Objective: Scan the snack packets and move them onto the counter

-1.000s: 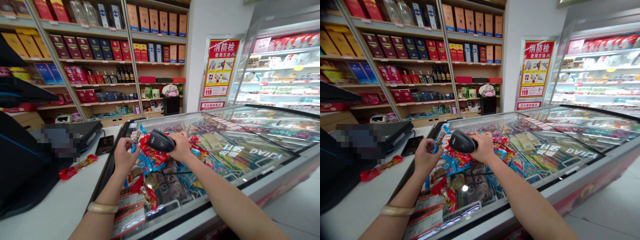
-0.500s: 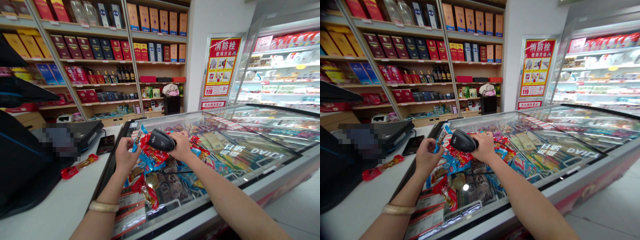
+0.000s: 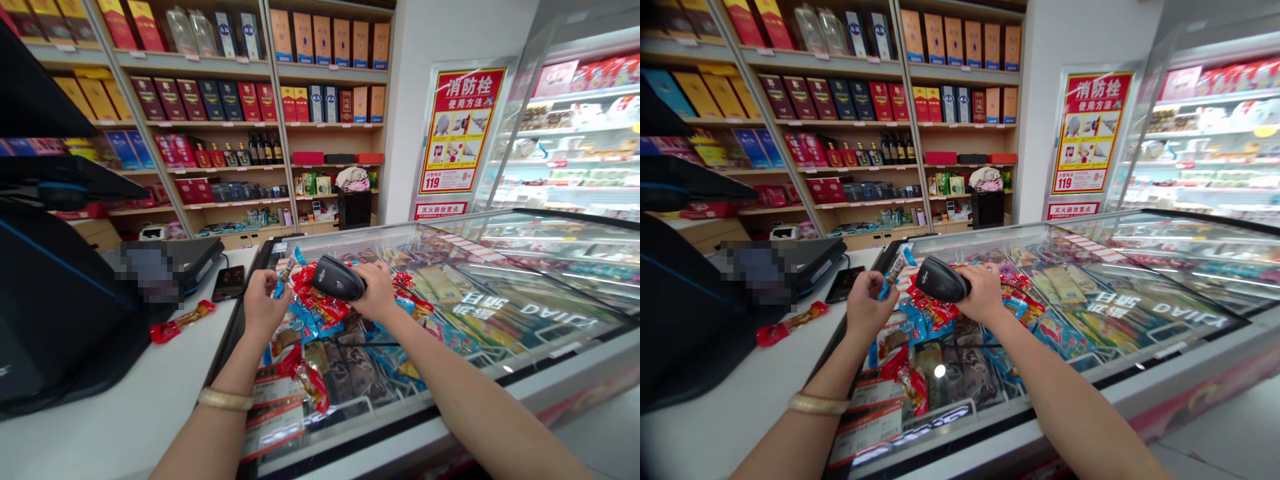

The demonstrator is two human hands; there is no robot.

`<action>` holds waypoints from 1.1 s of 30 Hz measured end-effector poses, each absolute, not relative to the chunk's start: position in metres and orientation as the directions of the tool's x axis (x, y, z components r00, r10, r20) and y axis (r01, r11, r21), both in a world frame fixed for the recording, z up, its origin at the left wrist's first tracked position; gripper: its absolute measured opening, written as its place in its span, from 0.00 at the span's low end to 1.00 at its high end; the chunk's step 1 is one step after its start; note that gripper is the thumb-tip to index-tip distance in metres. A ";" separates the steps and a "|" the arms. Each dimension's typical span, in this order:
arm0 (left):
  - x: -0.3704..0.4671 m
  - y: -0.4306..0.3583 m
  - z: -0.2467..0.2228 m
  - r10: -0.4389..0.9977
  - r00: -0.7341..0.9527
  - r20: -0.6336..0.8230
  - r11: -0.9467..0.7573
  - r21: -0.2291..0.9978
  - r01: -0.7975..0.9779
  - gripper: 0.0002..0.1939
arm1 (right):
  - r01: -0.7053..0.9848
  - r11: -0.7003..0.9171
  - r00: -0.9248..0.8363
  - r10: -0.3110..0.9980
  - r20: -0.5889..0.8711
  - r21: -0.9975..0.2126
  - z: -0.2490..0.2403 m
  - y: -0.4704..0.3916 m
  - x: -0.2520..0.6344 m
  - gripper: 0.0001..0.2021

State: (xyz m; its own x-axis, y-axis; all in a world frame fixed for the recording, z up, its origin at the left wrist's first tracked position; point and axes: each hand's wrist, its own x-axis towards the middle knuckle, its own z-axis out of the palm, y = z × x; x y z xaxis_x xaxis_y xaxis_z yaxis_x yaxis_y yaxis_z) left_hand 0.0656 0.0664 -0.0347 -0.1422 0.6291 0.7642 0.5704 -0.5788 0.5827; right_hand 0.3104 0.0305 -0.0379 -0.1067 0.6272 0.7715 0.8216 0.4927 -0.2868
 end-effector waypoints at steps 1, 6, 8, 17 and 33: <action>0.061 0.068 -0.031 0.617 -0.176 0.767 -0.561 0.586 0.585 0.09 | 0.819 0.497 -0.107 0.622 0.775 -0.286 -0.039 0.031 0.311 0.14; 0.014 0.076 -0.008 0.612 -0.452 0.649 -0.287 0.715 0.638 0.10 | 0.817 0.506 -0.094 0.592 0.801 -0.278 -0.043 0.034 0.313 0.14; -0.013 0.078 -0.004 0.618 -0.523 0.586 -0.151 0.742 0.653 0.11 | 0.821 0.503 -0.090 0.582 0.808 -0.271 -0.043 0.034 0.313 0.14; -0.110 0.080 -0.029 0.571 -0.738 0.359 0.240 0.787 0.568 0.22 | 0.815 0.514 -0.091 0.569 0.817 -0.267 -0.042 0.033 0.313 0.13; -0.007 0.077 -0.028 0.875 0.357 0.328 -0.484 0.619 0.618 0.18 | 0.821 0.501 -0.100 0.598 0.795 -0.274 -0.043 0.033 0.313 0.13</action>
